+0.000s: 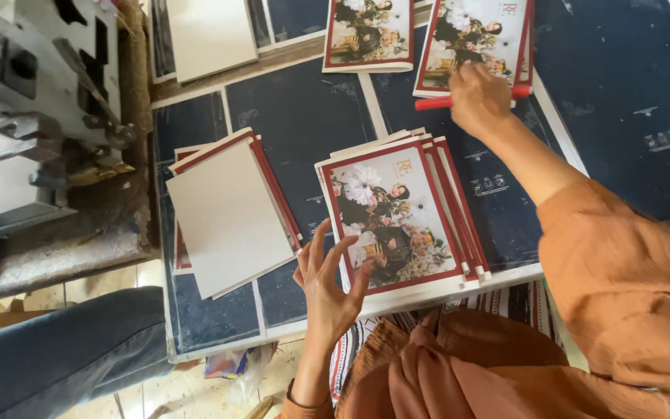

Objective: The person inserts a stack of white pages into a book cover featuring a printed image, then closes the book and places it on a pile. This process is repeated multiple times with identical book covers and page stacks on a blue table.

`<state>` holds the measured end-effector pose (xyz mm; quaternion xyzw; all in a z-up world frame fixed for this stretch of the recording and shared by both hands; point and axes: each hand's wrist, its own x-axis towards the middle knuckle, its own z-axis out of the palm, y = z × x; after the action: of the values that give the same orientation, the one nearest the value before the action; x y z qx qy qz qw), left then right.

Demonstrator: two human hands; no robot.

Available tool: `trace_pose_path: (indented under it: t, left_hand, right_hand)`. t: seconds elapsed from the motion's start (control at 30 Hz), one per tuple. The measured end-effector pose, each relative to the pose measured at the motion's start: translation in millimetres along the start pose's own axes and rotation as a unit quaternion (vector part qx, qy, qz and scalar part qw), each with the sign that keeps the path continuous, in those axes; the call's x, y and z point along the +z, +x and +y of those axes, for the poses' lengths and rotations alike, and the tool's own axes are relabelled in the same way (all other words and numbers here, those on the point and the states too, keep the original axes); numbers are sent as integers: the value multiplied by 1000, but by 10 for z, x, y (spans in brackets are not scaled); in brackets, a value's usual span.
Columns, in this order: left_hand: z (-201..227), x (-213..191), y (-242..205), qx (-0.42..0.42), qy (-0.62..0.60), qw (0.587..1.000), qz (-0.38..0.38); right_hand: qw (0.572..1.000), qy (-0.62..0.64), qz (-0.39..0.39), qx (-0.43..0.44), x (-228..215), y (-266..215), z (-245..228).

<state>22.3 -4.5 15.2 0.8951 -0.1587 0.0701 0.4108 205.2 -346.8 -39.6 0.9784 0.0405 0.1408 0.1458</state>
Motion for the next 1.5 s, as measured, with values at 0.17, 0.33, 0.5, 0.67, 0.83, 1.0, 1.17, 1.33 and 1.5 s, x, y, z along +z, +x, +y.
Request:
trace_pose_path:
  t: [0.17, 0.33, 0.5, 0.67, 0.83, 1.0, 1.17, 1.33, 1.5]
  left_hand:
    - [80, -3, 25, -40, -58, 997, 15]
    - [170, -3, 27, -75, -79, 994, 13]
    - [155, -17, 116, -119, -134, 984, 12]
    - [95, 180, 150, -169, -161, 972, 13]
    - [-190, 277, -50, -215, -84, 972, 30]
    - [-208, 222, -168, -303, -56, 951, -1]
    - [-697, -62, -205, -136, 222, 955, 142]
    - [-1299, -792, 194, -380, 336, 858, 75]
    - [-1377, -793, 214, -371, 329, 860, 122]
  right_hand:
    - [994, -67, -81, -19, 61, -17, 0]
    - [994, 31, 105, -9, 79, -178, 201]
    - [925, 344, 163, 8, -695, -918, -309]
    - [816, 571, 91, 24, -1143, -1798, -1021]
    - [729, 660, 126, 131, -1050, -2186, -817]
    - [602, 724, 104, 321, -1125, -2531, -324]
    - [791, 322, -398, 336, -1342, -2639, 212]
    - [826, 388, -190, 363, -1358, -2826, 285]
    - [786, 483, -139, 359, -1512, -2637, 60]
